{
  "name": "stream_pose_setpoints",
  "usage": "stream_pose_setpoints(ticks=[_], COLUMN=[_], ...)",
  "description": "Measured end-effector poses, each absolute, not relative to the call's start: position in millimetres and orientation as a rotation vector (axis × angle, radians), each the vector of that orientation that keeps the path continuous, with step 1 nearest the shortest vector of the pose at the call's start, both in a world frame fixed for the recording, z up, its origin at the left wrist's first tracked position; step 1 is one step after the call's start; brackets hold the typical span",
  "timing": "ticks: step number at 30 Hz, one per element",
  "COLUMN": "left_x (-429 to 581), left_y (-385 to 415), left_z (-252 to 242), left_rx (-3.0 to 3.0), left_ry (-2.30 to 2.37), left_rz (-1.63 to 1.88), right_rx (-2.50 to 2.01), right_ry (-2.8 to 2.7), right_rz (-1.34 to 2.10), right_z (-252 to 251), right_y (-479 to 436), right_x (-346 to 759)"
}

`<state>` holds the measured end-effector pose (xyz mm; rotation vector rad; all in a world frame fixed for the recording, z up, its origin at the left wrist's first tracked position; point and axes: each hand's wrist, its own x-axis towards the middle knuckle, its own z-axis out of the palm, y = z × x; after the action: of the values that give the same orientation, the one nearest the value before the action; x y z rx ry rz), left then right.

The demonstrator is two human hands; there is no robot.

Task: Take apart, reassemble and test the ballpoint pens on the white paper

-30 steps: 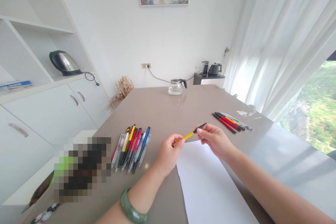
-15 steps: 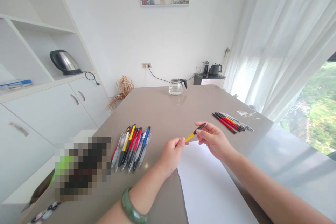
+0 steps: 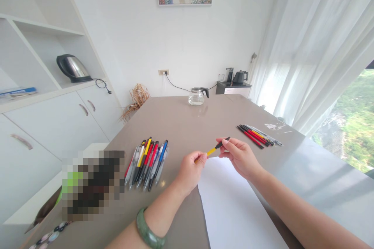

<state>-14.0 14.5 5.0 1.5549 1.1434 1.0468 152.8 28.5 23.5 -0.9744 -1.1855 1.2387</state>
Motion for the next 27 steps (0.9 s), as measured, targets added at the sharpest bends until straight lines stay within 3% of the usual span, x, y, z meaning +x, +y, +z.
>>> stream_pose_setpoints(ticks=[27], left_x=[-15.7], left_y=[14.2], left_z=[6.0], left_rx=[1.853], left_ry=[1.303], left_rz=[1.066], right_rx=[-0.933], right_ry=[-1.150], right_rz=[1.331], right_z=[21.5], right_y=[27.4], right_x=[152.5])
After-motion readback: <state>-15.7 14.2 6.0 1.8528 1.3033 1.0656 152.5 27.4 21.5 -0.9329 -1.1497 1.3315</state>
